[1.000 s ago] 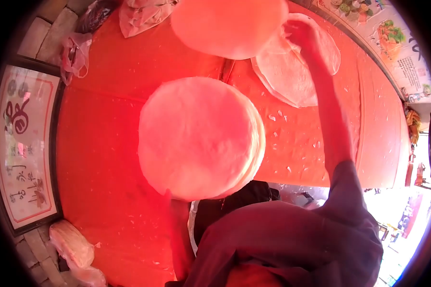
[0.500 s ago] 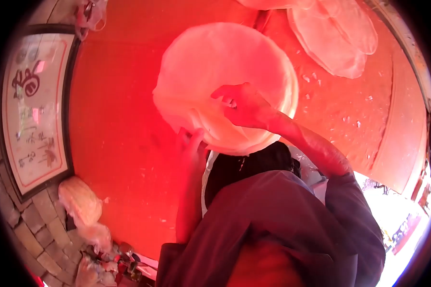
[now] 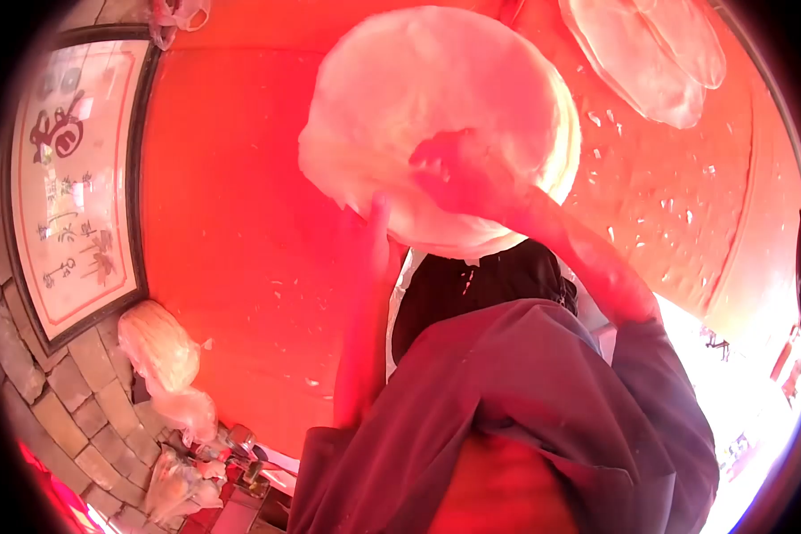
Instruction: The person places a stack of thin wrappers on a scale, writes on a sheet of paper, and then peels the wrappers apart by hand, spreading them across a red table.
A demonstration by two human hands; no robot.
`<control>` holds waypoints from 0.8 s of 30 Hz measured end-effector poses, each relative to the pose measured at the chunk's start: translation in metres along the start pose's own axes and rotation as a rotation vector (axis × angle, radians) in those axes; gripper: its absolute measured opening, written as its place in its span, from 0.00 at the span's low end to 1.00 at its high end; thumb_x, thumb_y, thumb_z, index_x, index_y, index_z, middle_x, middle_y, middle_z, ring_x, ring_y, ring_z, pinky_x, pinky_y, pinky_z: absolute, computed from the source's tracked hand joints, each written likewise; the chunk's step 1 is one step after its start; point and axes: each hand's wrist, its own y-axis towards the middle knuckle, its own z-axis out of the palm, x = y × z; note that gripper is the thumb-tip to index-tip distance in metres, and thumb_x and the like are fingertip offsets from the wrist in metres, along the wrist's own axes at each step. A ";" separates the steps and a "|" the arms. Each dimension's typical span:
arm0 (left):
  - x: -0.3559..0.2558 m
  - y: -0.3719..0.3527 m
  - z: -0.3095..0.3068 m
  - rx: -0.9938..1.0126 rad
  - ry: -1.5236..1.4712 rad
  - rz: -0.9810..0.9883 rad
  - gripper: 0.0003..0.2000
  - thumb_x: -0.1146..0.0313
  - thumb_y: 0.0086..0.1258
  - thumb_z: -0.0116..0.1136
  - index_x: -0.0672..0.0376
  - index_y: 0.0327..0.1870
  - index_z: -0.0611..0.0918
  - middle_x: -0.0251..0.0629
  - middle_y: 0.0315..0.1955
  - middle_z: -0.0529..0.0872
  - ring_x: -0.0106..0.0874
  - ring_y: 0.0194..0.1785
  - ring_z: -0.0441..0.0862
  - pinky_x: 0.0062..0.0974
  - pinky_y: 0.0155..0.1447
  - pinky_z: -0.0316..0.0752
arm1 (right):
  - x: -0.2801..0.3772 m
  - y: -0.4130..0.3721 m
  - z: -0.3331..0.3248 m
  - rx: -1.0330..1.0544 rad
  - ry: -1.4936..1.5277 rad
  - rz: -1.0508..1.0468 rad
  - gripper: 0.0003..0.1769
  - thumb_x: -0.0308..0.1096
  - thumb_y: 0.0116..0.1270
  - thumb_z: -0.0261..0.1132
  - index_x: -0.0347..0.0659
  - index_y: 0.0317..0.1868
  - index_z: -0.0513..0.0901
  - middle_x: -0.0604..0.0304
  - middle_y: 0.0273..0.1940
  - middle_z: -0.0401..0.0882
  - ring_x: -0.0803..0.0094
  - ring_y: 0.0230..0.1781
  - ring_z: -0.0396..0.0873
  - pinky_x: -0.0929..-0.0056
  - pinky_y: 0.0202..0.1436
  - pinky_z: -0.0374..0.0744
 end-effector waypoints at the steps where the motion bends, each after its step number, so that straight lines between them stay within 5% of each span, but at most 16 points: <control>1: 0.004 0.001 -0.003 0.040 0.033 0.009 0.17 0.69 0.76 0.52 0.63 0.62 0.71 0.39 0.55 0.78 0.34 0.56 0.78 0.32 0.58 0.75 | 0.010 0.003 0.005 0.055 -0.053 -0.022 0.18 0.46 0.54 0.70 0.43 0.40 0.86 0.55 0.33 0.84 0.59 0.36 0.83 0.62 0.44 0.78; 6: 0.052 0.014 -0.099 0.038 -0.048 -0.250 0.21 0.68 0.72 0.49 0.65 0.64 0.70 0.41 0.58 0.77 0.35 0.62 0.75 0.38 0.65 0.70 | 0.039 0.010 -0.028 0.279 -0.433 0.056 0.18 0.51 0.59 0.65 0.45 0.34 0.88 0.54 0.27 0.84 0.56 0.34 0.84 0.54 0.48 0.79; 8: 0.051 0.010 -0.111 0.057 -0.054 -0.297 0.22 0.68 0.72 0.49 0.66 0.65 0.70 0.42 0.58 0.77 0.36 0.63 0.74 0.39 0.66 0.69 | -0.036 0.021 -0.029 -0.092 0.184 0.064 0.13 0.42 0.62 0.65 0.42 0.39 0.87 0.58 0.31 0.84 0.66 0.36 0.83 0.63 0.43 0.78; 10: 0.038 0.004 -0.090 -0.022 -0.137 -0.364 0.24 0.68 0.72 0.50 0.66 0.67 0.68 0.43 0.61 0.76 0.38 0.64 0.74 0.39 0.66 0.70 | -0.140 0.036 -0.056 -0.207 0.644 0.034 0.09 0.32 0.65 0.65 0.40 0.43 0.85 0.63 0.35 0.84 0.77 0.38 0.81 0.72 0.38 0.77; 11: 0.038 0.003 -0.086 -0.005 -0.140 -0.369 0.24 0.68 0.72 0.50 0.66 0.67 0.68 0.43 0.61 0.76 0.38 0.64 0.74 0.39 0.66 0.70 | -0.042 -0.020 -0.153 -0.323 0.596 0.383 0.10 0.33 0.65 0.65 0.39 0.45 0.85 0.66 0.32 0.84 0.79 0.35 0.81 0.74 0.35 0.77; 12: 0.038 0.001 -0.083 0.002 -0.162 -0.373 0.24 0.68 0.72 0.50 0.65 0.67 0.67 0.43 0.62 0.76 0.38 0.64 0.74 0.39 0.65 0.71 | -0.112 -0.025 -0.155 -0.510 0.727 0.222 0.13 0.36 0.63 0.65 0.39 0.45 0.86 0.67 0.30 0.84 0.79 0.32 0.81 0.75 0.31 0.76; 13: 0.038 0.001 -0.080 0.008 -0.187 -0.375 0.24 0.69 0.72 0.49 0.65 0.68 0.67 0.43 0.62 0.75 0.38 0.64 0.74 0.39 0.65 0.72 | -0.092 -0.052 -0.201 -0.621 0.598 0.479 0.20 0.34 0.67 0.60 0.41 0.59 0.81 0.63 0.45 0.83 0.74 0.44 0.79 0.75 0.48 0.79; 14: 0.038 -0.001 -0.078 0.012 -0.211 -0.378 0.24 0.69 0.72 0.49 0.65 0.68 0.67 0.43 0.62 0.75 0.38 0.64 0.74 0.39 0.64 0.72 | -0.083 -0.082 -0.220 -0.832 0.646 0.538 0.19 0.34 0.65 0.61 0.41 0.55 0.83 0.66 0.39 0.82 0.78 0.35 0.78 0.79 0.38 0.77; 15: 0.039 -0.002 -0.077 0.013 -0.237 -0.382 0.23 0.69 0.73 0.49 0.65 0.68 0.66 0.43 0.63 0.75 0.38 0.64 0.74 0.39 0.63 0.73 | -0.112 -0.108 -0.222 -1.079 0.529 0.346 0.17 0.38 0.64 0.65 0.39 0.51 0.85 0.69 0.34 0.82 0.83 0.28 0.75 0.83 0.26 0.71; 17: 0.038 -0.004 -0.075 0.022 -0.274 -0.389 0.23 0.70 0.73 0.48 0.64 0.68 0.66 0.43 0.63 0.74 0.38 0.64 0.74 0.39 0.63 0.74 | -0.148 -0.169 -0.244 -1.216 0.682 0.604 0.15 0.40 0.62 0.69 0.36 0.42 0.84 0.67 0.25 0.78 0.78 0.20 0.73 0.81 0.18 0.65; 19: 0.036 -0.005 -0.073 0.011 -0.160 -0.355 0.24 0.69 0.74 0.47 0.63 0.70 0.65 0.42 0.64 0.73 0.38 0.65 0.73 0.41 0.64 0.72 | -0.177 -0.227 -0.233 -1.298 0.457 0.720 0.19 0.43 0.58 0.72 0.35 0.39 0.83 0.67 0.24 0.76 0.79 0.19 0.71 0.83 0.17 0.63; 21: 0.023 -0.009 -0.066 0.053 -0.248 -0.374 0.24 0.67 0.75 0.47 0.63 0.70 0.65 0.42 0.65 0.73 0.38 0.66 0.73 0.41 0.65 0.72 | -0.241 -0.292 -0.211 -1.327 0.329 0.907 0.24 0.47 0.56 0.74 0.34 0.43 0.83 0.62 0.23 0.79 0.69 0.21 0.77 0.74 0.22 0.73; 23: 0.014 -0.010 -0.057 0.093 -0.336 -0.383 0.24 0.66 0.75 0.47 0.62 0.70 0.64 0.42 0.65 0.73 0.37 0.66 0.72 0.42 0.65 0.71 | -0.243 -0.310 -0.183 -1.153 -0.583 1.175 0.31 0.51 0.55 0.74 0.35 0.50 0.82 0.51 0.32 0.84 0.57 0.33 0.83 0.64 0.38 0.80; 24: 0.010 -0.011 -0.054 0.153 -0.351 -0.340 0.24 0.64 0.76 0.47 0.62 0.70 0.65 0.41 0.64 0.74 0.36 0.66 0.72 0.42 0.65 0.71 | -0.241 -0.302 -0.167 -1.187 -0.723 1.022 0.35 0.51 0.55 0.74 0.36 0.57 0.79 0.44 0.44 0.83 0.49 0.47 0.81 0.58 0.51 0.78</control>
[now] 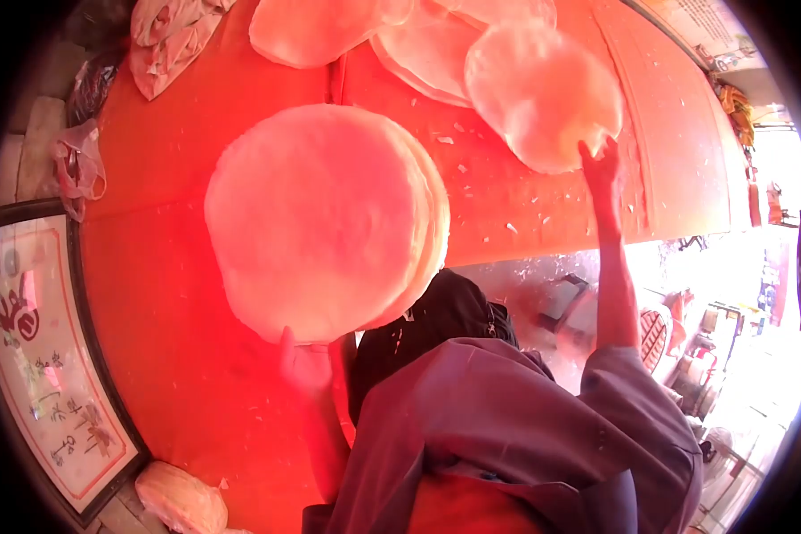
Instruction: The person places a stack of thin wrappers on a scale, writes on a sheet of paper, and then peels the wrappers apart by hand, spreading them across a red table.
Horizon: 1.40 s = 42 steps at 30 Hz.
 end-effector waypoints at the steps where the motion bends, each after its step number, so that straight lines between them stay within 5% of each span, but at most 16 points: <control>1: -0.002 -0.001 0.003 0.068 0.003 0.027 0.23 0.63 0.76 0.46 0.62 0.69 0.65 0.41 0.63 0.74 0.36 0.66 0.72 0.41 0.65 0.70 | 0.051 -0.024 -0.016 -0.031 0.146 -0.078 0.35 0.49 0.56 0.74 0.36 0.59 0.77 0.44 0.49 0.81 0.50 0.49 0.80 0.60 0.52 0.77; 3: -0.005 0.006 0.010 0.141 0.070 0.048 0.23 0.62 0.77 0.47 0.62 0.68 0.67 0.40 0.62 0.75 0.35 0.63 0.74 0.40 0.62 0.72 | 0.156 -0.073 -0.054 0.285 0.502 -0.114 0.29 0.45 0.55 0.75 0.37 0.54 0.80 0.44 0.49 0.82 0.52 0.45 0.80 0.65 0.49 0.78; 4: -0.005 0.010 0.013 0.202 0.129 0.078 0.22 0.61 0.77 0.48 0.62 0.66 0.68 0.40 0.60 0.76 0.35 0.61 0.76 0.38 0.59 0.75 | 0.188 -0.087 -0.058 1.049 0.329 -0.043 0.29 0.45 0.57 0.74 0.42 0.56 0.79 0.49 0.50 0.83 0.56 0.49 0.80 0.66 0.51 0.78; 6: -0.003 0.021 0.014 0.154 0.191 0.097 0.21 0.62 0.76 0.51 0.61 0.65 0.70 0.39 0.58 0.78 0.33 0.57 0.77 0.35 0.54 0.76 | 0.264 -0.177 -0.061 0.909 0.810 -0.434 0.28 0.41 0.62 0.72 0.43 0.62 0.78 0.56 0.50 0.83 0.73 0.46 0.79 0.71 0.42 0.78; 7: -0.001 0.026 0.012 0.092 0.248 0.118 0.20 0.64 0.74 0.54 0.60 0.63 0.71 0.38 0.55 0.79 0.32 0.53 0.79 0.32 0.48 0.78 | 0.327 -0.190 -0.149 0.969 0.646 -0.058 0.23 0.43 0.59 0.69 0.41 0.52 0.82 0.48 0.41 0.84 0.55 0.47 0.82 0.60 0.50 0.78; 9: -0.004 0.028 0.009 0.030 0.303 0.143 0.19 0.65 0.73 0.57 0.59 0.62 0.73 0.38 0.52 0.81 0.31 0.49 0.81 0.29 0.43 0.79 | 0.334 -0.210 -0.089 1.144 0.754 -1.007 0.22 0.36 0.58 0.69 0.43 0.54 0.81 0.51 0.48 0.82 0.59 0.48 0.80 0.67 0.43 0.78; 12: -0.004 0.028 0.002 0.018 0.238 0.088 0.18 0.71 0.73 0.57 0.58 0.62 0.72 0.38 0.55 0.79 0.33 0.56 0.79 0.32 0.51 0.81 | 0.334 -0.229 -0.059 1.282 0.851 -0.873 0.22 0.39 0.53 0.70 0.42 0.49 0.81 0.48 0.42 0.81 0.51 0.42 0.80 0.62 0.42 0.78; 18: 0.009 0.013 0.000 -0.062 0.127 0.120 0.15 0.71 0.74 0.56 0.60 0.60 0.73 0.40 0.52 0.80 0.29 0.52 0.80 0.28 0.49 0.79 | 0.345 -0.252 -0.078 1.005 0.808 -0.938 0.20 0.43 0.50 0.70 0.37 0.37 0.83 0.49 0.26 0.78 0.48 0.30 0.80 0.53 0.37 0.77; 24: 0.016 0.021 -0.026 0.256 0.205 0.138 0.16 0.62 0.79 0.48 0.63 0.60 0.73 0.42 0.54 0.80 0.31 0.53 0.80 0.26 0.52 0.78 | 0.350 -0.210 -0.082 1.219 0.851 -0.989 0.16 0.42 0.55 0.65 0.35 0.31 0.81 0.42 0.27 0.78 0.47 0.34 0.80 0.53 0.37 0.76; 26: 0.026 0.035 -0.068 -0.135 0.204 0.094 0.21 0.55 0.78 0.49 0.59 0.65 0.71 0.35 0.57 0.79 0.29 0.57 0.78 0.29 0.58 0.75 | 0.357 -0.205 -0.083 1.238 0.785 -1.000 0.13 0.40 0.56 0.63 0.36 0.30 0.81 0.42 0.27 0.78 0.47 0.34 0.80 0.54 0.37 0.76; 28: 0.023 0.025 -0.023 -0.114 0.189 0.095 0.21 0.55 0.79 0.46 0.60 0.65 0.71 0.36 0.58 0.78 0.30 0.57 0.77 0.29 0.59 0.74 | 0.362 -0.209 -0.070 1.268 0.721 -1.015 0.11 0.38 0.56 0.62 0.37 0.29 0.80 0.42 0.28 0.79 0.48 0.35 0.81 0.54 0.37 0.76; 30: 0.022 0.021 -0.005 -0.112 0.174 0.091 0.21 0.55 0.80 0.44 0.60 0.65 0.71 0.37 0.58 0.78 0.30 0.58 0.76 0.29 0.61 0.73 | 0.357 -0.221 -0.046 1.245 1.062 -0.663 0.07 0.31 0.50 0.61 0.37 0.25 0.82 0.43 0.29 0.81 0.48 0.35 0.82 0.56 0.42 0.79; 32: 0.018 0.019 -0.006 0.174 -0.164 0.121 0.20 0.58 0.81 0.40 0.60 0.65 0.71 0.38 0.61 0.76 0.29 0.59 0.76 0.29 0.61 0.72 | 0.353 -0.209 -0.030 1.259 1.027 -0.618 0.06 0.31 0.50 0.61 0.39 0.25 0.83 0.43 0.29 0.81 0.48 0.36 0.82 0.56 0.42 0.79; 34: 0.022 0.014 -0.027 0.061 -0.084 0.169 0.19 0.59 0.81 0.41 0.61 0.63 0.72 0.37 0.57 0.77 0.29 0.56 0.77 0.29 0.59 0.73 | 0.351 -0.216 -0.034 1.324 1.012 -0.586 0.05 0.30 0.50 0.61 0.40 0.25 0.83 0.43 0.29 0.82 0.48 0.36 0.82 0.56 0.42 0.79; 39: 0.037 0.031 -0.095 -0.252 0.234 0.208 0.13 0.65 0.78 0.46 0.62 0.54 0.76 0.34 0.41 0.81 0.28 0.44 0.80 0.28 0.50 0.76 | 0.339 -0.230 -0.061 0.660 1.418 -0.430 0.14 0.33 0.55 0.65 0.39 0.42 0.84 0.52 0.36 0.84 0.59 0.36 0.82 0.64 0.43 0.78; 42: 0.035 0.026 -0.051 -0.274 0.200 0.113 0.16 0.64 0.77 0.48 0.62 0.59 0.71 0.37 0.49 0.76 0.32 0.52 0.75 0.33 0.57 0.72 | 0.348 -0.230 0.036 0.936 1.413 -0.488 0.10 0.35 0.64 0.64 0.38 0.42 0.82 0.56 0.30 0.80 0.63 0.32 0.80 0.66 0.39 0.78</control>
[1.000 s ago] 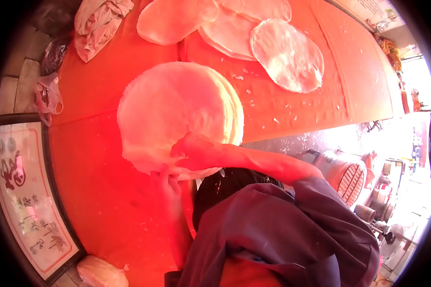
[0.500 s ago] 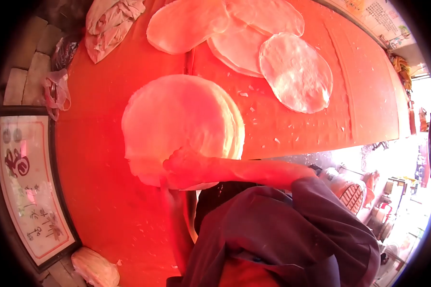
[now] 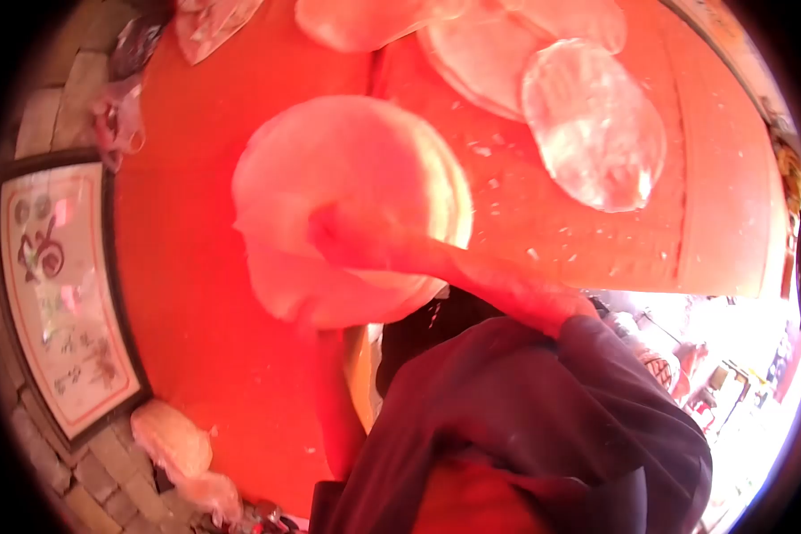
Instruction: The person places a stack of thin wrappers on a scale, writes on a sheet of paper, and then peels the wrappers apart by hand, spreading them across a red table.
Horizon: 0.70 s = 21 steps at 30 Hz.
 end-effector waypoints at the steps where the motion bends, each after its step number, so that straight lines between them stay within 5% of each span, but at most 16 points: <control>1: -0.006 -0.011 0.015 -0.006 -0.015 -0.043 0.17 0.64 0.77 0.48 0.62 0.61 0.69 0.38 0.52 0.75 0.33 0.55 0.74 0.34 0.59 0.71 | -0.001 0.017 -0.038 0.092 0.133 0.028 0.12 0.35 0.64 0.65 0.35 0.44 0.82 0.56 0.33 0.82 0.64 0.35 0.82 0.67 0.41 0.80; 2: -0.010 -0.018 0.028 -0.013 -0.021 -0.088 0.19 0.64 0.76 0.48 0.62 0.63 0.68 0.39 0.55 0.73 0.35 0.57 0.72 0.36 0.61 0.70 | 0.069 0.061 -0.099 0.180 0.271 0.058 0.14 0.34 0.65 0.66 0.32 0.45 0.81 0.55 0.37 0.83 0.66 0.38 0.83 0.68 0.43 0.81; 3: -0.015 -0.024 0.042 -0.021 -0.026 -0.126 0.20 0.64 0.76 0.49 0.62 0.64 0.66 0.40 0.57 0.71 0.36 0.60 0.70 0.38 0.64 0.68 | 0.104 0.089 -0.150 0.242 0.185 0.387 0.15 0.33 0.68 0.63 0.30 0.49 0.81 0.50 0.42 0.84 0.61 0.42 0.84 0.66 0.48 0.83; 7: -0.027 -0.035 0.069 -0.040 -0.030 -0.223 0.28 0.63 0.74 0.50 0.62 0.71 0.59 0.45 0.68 0.64 0.42 0.70 0.64 0.44 0.72 0.63 | 0.053 0.116 -0.335 -0.265 0.357 0.009 0.17 0.34 0.66 0.61 0.30 0.50 0.82 0.50 0.39 0.85 0.64 0.38 0.85 0.68 0.42 0.84; 8: -0.027 -0.037 0.065 -0.029 -0.033 -0.227 0.30 0.62 0.74 0.50 0.62 0.73 0.57 0.46 0.71 0.63 0.43 0.73 0.62 0.46 0.75 0.62 | 0.078 0.108 -0.356 -0.546 0.006 -0.090 0.16 0.36 0.67 0.61 0.33 0.49 0.84 0.53 0.41 0.85 0.68 0.39 0.84 0.72 0.37 0.82; 10: -0.012 -0.022 0.007 -0.028 -0.036 -0.187 0.30 0.63 0.74 0.50 0.62 0.73 0.57 0.46 0.72 0.61 0.43 0.73 0.61 0.47 0.76 0.60 | 0.070 0.096 -0.453 -0.687 -0.058 0.068 0.13 0.36 0.65 0.63 0.36 0.43 0.87 0.58 0.35 0.84 0.73 0.30 0.81 0.76 0.29 0.77; 12: -0.014 -0.018 0.028 -0.026 -0.035 -0.150 0.30 0.63 0.74 0.50 0.61 0.74 0.57 0.46 0.72 0.60 0.43 0.74 0.59 0.47 0.76 0.58 | 0.068 0.069 -0.511 -0.857 -0.046 0.215 0.11 0.37 0.63 0.66 0.37 0.38 0.86 0.60 0.30 0.82 0.74 0.24 0.77 0.76 0.24 0.75; 14: -0.044 -0.040 0.127 -0.373 0.016 -0.258 0.30 0.62 0.74 0.50 0.61 0.73 0.57 0.46 0.72 0.61 0.43 0.74 0.60 0.46 0.76 0.57 | 0.042 0.026 -0.569 -0.916 -0.033 0.299 0.12 0.35 0.62 0.69 0.36 0.40 0.85 0.58 0.30 0.82 0.72 0.24 0.78 0.75 0.24 0.77; 15: -0.042 -0.038 0.125 -0.366 0.018 -0.264 0.30 0.62 0.74 0.50 0.61 0.73 0.57 0.46 0.72 0.61 0.43 0.74 0.60 0.46 0.76 0.57 | 0.022 0.007 -0.591 -0.943 0.003 0.320 0.14 0.34 0.62 0.69 0.34 0.45 0.85 0.56 0.33 0.82 0.70 0.27 0.81 0.75 0.26 0.80; 17: -0.039 -0.040 0.102 -0.189 0.015 -0.146 0.29 0.61 0.75 0.49 0.62 0.73 0.58 0.45 0.71 0.62 0.41 0.72 0.61 0.44 0.74 0.59 | 0.011 -0.012 -0.595 -1.116 -0.402 0.651 0.14 0.32 0.61 0.70 0.35 0.46 0.84 0.56 0.32 0.82 0.72 0.24 0.79 0.76 0.25 0.77; 19: -0.032 -0.040 0.075 -0.012 0.003 -0.026 0.29 0.59 0.76 0.48 0.63 0.72 0.59 0.44 0.70 0.63 0.39 0.71 0.63 0.42 0.72 0.61 | -0.012 -0.026 -0.583 -1.072 -0.716 0.702 0.14 0.31 0.62 0.69 0.36 0.48 0.83 0.55 0.32 0.83 0.74 0.23 0.78 0.78 0.26 0.78; 21: -0.029 -0.038 0.062 0.080 0.004 0.024 0.28 0.58 0.76 0.48 0.63 0.72 0.60 0.44 0.70 0.64 0.38 0.71 0.64 0.40 0.71 0.62 | -0.125 -0.061 -0.636 -0.738 -0.866 0.137 0.16 0.31 0.63 0.69 0.36 0.50 0.82 0.55 0.36 0.84 0.73 0.27 0.80 0.76 0.33 0.80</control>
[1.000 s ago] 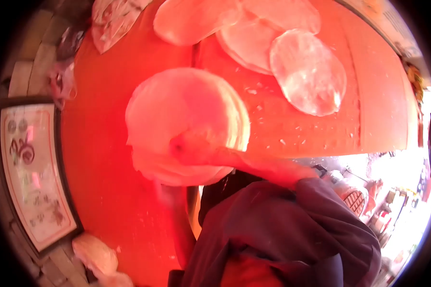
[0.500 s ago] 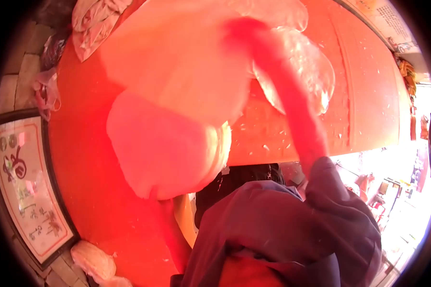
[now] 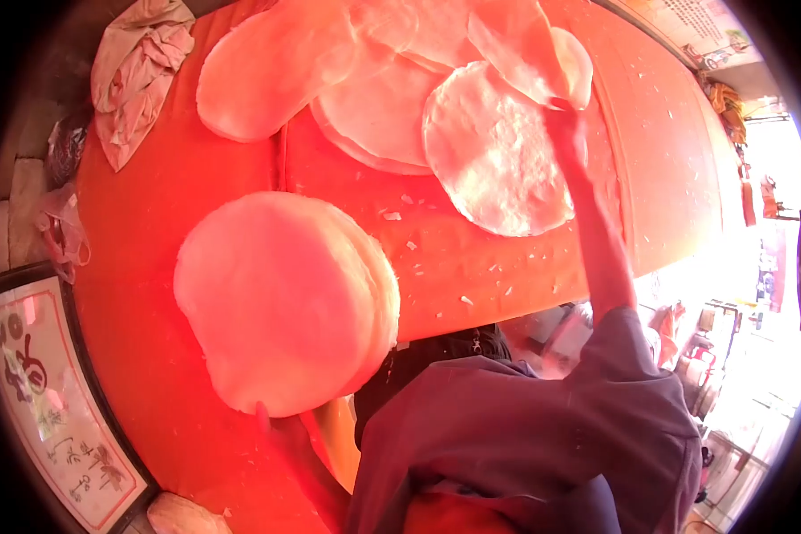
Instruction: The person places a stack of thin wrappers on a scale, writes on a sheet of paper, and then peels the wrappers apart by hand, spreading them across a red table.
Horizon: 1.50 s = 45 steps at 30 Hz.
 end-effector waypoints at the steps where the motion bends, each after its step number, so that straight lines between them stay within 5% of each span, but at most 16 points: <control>1: 0.001 0.001 -0.004 0.018 0.017 0.003 0.28 0.58 0.77 0.48 0.64 0.72 0.60 0.43 0.69 0.65 0.38 0.70 0.64 0.40 0.71 0.62 | 0.147 -0.034 0.025 0.049 -0.047 0.045 0.15 0.29 0.64 0.67 0.35 0.51 0.82 0.57 0.38 0.85 0.74 0.32 0.81 0.74 0.39 0.80; 4: -0.001 0.004 -0.013 0.067 0.068 0.029 0.28 0.56 0.77 0.48 0.65 0.71 0.62 0.43 0.68 0.67 0.37 0.70 0.64 0.40 0.70 0.62 | 0.347 -0.114 0.068 0.584 0.671 0.392 0.15 0.23 0.64 0.63 0.35 0.52 0.81 0.58 0.41 0.85 0.69 0.48 0.82 0.72 0.52 0.79; 6: -0.004 0.006 -0.005 0.082 0.089 0.035 0.29 0.55 0.78 0.48 0.65 0.71 0.62 0.43 0.68 0.68 0.37 0.70 0.64 0.40 0.70 0.62 | 0.415 -0.156 0.088 1.192 0.900 -0.032 0.19 0.28 0.66 0.63 0.36 0.57 0.78 0.58 0.51 0.80 0.72 0.54 0.78 0.66 0.55 0.78; 8: -0.007 0.017 0.020 0.107 0.303 0.157 0.29 0.54 0.77 0.49 0.65 0.71 0.63 0.43 0.67 0.69 0.36 0.69 0.66 0.40 0.70 0.62 | 0.470 -0.255 0.140 0.683 0.462 -0.511 0.24 0.47 0.51 0.71 0.44 0.47 0.84 0.59 0.45 0.83 0.57 0.51 0.77 0.57 0.55 0.75; 10: -0.009 0.017 0.015 0.088 0.330 0.157 0.30 0.54 0.77 0.50 0.65 0.71 0.63 0.43 0.67 0.68 0.36 0.69 0.66 0.40 0.69 0.63 | 0.535 -0.242 0.117 1.049 0.083 -0.755 0.16 0.46 0.57 0.64 0.46 0.40 0.82 0.61 0.41 0.77 0.61 0.51 0.74 0.63 0.41 0.75; 14: -0.010 0.008 0.021 0.020 0.239 0.100 0.30 0.55 0.76 0.52 0.65 0.72 0.61 0.44 0.68 0.67 0.39 0.69 0.66 0.41 0.70 0.63 | 0.533 -0.230 0.115 0.557 -0.059 -0.796 0.08 0.40 0.57 0.62 0.48 0.36 0.80 0.64 0.34 0.79 0.65 0.38 0.78 0.57 0.39 0.74; 17: -0.011 -0.004 0.028 -0.057 0.077 0.022 0.31 0.56 0.76 0.52 0.64 0.73 0.59 0.46 0.69 0.65 0.42 0.70 0.65 0.43 0.70 0.63 | 0.473 -0.139 0.093 0.886 -0.360 -0.383 0.18 0.47 0.58 0.65 0.41 0.40 0.80 0.55 0.36 0.81 0.56 0.39 0.80 0.56 0.41 0.77; 18: -0.009 -0.004 0.021 -0.060 0.076 0.022 0.31 0.56 0.76 0.52 0.64 0.73 0.59 0.46 0.69 0.65 0.42 0.70 0.65 0.43 0.70 0.63 | 0.438 -0.117 0.089 0.386 -0.213 -0.427 0.16 0.43 0.55 0.68 0.41 0.39 0.81 0.54 0.37 0.81 0.55 0.40 0.80 0.56 0.42 0.77; 23: -0.001 -0.003 0.021 -0.076 0.029 -0.155 0.33 0.56 0.75 0.53 0.64 0.73 0.57 0.48 0.69 0.64 0.43 0.71 0.63 0.44 0.72 0.63 | 0.265 0.004 0.083 -0.001 -0.665 -0.213 0.18 0.42 0.53 0.69 0.43 0.43 0.82 0.47 0.42 0.81 0.49 0.46 0.78 0.52 0.48 0.77; 28: -0.001 0.008 -0.004 -0.111 -0.011 -0.230 0.33 0.54 0.74 0.52 0.60 0.74 0.57 0.44 0.71 0.62 0.41 0.73 0.60 0.42 0.74 0.60 | 0.186 0.036 0.064 0.372 -0.861 0.099 0.18 0.35 0.56 0.65 0.41 0.48 0.82 0.46 0.52 0.77 0.48 0.58 0.72 0.47 0.57 0.70; 32: 0.000 0.011 -0.042 -0.169 -0.062 -0.299 0.33 0.52 0.74 0.52 0.57 0.75 0.57 0.41 0.73 0.60 0.39 0.74 0.58 0.41 0.76 0.57 | 0.181 0.030 0.043 0.227 -0.875 -0.187 0.08 0.28 0.56 0.59 0.41 0.36 0.82 0.50 0.38 0.82 0.51 0.44 0.80 0.52 0.43 0.77; 35: -0.010 0.045 -0.243 -0.280 -0.680 -0.850 0.34 0.50 0.74 0.52 0.55 0.75 0.57 0.39 0.74 0.58 0.38 0.75 0.56 0.40 0.77 0.55 | 0.172 -0.006 0.029 0.241 -0.834 -0.334 0.06 0.28 0.56 0.58 0.42 0.33 0.81 0.52 0.32 0.81 0.52 0.37 0.80 0.53 0.37 0.78; 38: -0.013 -0.012 0.045 -0.194 -0.043 -0.175 0.32 0.50 0.75 0.51 0.57 0.73 0.59 0.39 0.73 0.60 0.36 0.75 0.57 0.39 0.76 0.57 | 0.211 -0.039 0.023 0.292 -0.706 -0.315 0.06 0.29 0.57 0.62 0.43 0.35 0.82 0.52 0.31 0.81 0.52 0.37 0.80 0.53 0.38 0.78; 41: 0.008 0.026 0.019 -0.216 -0.009 -0.127 0.27 0.56 0.77 0.48 0.58 0.72 0.62 0.39 0.69 0.65 0.37 0.71 0.63 0.40 0.73 0.60 | 0.322 -0.083 0.044 0.261 -0.195 -0.313 0.10 0.33 0.59 0.69 0.41 0.41 0.84 0.51 0.36 0.83 0.50 0.37 0.81 0.56 0.39 0.80; 43: -0.002 0.022 -0.021 -0.258 0.045 -0.081 0.22 0.62 0.80 0.44 0.58 0.71 0.64 0.39 0.65 0.70 0.39 0.66 0.68 0.41 0.70 0.64 | 0.417 -0.138 0.058 0.684 0.358 0.068 0.14 0.36 0.60 0.71 0.39 0.45 0.85 0.52 0.37 0.85 0.58 0.35 0.84 0.65 0.39 0.82; 45: 0.018 0.019 -0.003 -0.156 0.214 0.147 0.24 0.77 0.74 0.53 0.58 0.70 0.64 0.37 0.63 0.69 0.34 0.61 0.71 0.33 0.57 0.75 | 0.486 -0.192 0.079 0.990 0.410 -0.127 0.19 0.36 0.60 0.71 0.34 0.48 0.83 0.50 0.39 0.84 0.61 0.39 0.84 0.64 0.43 0.82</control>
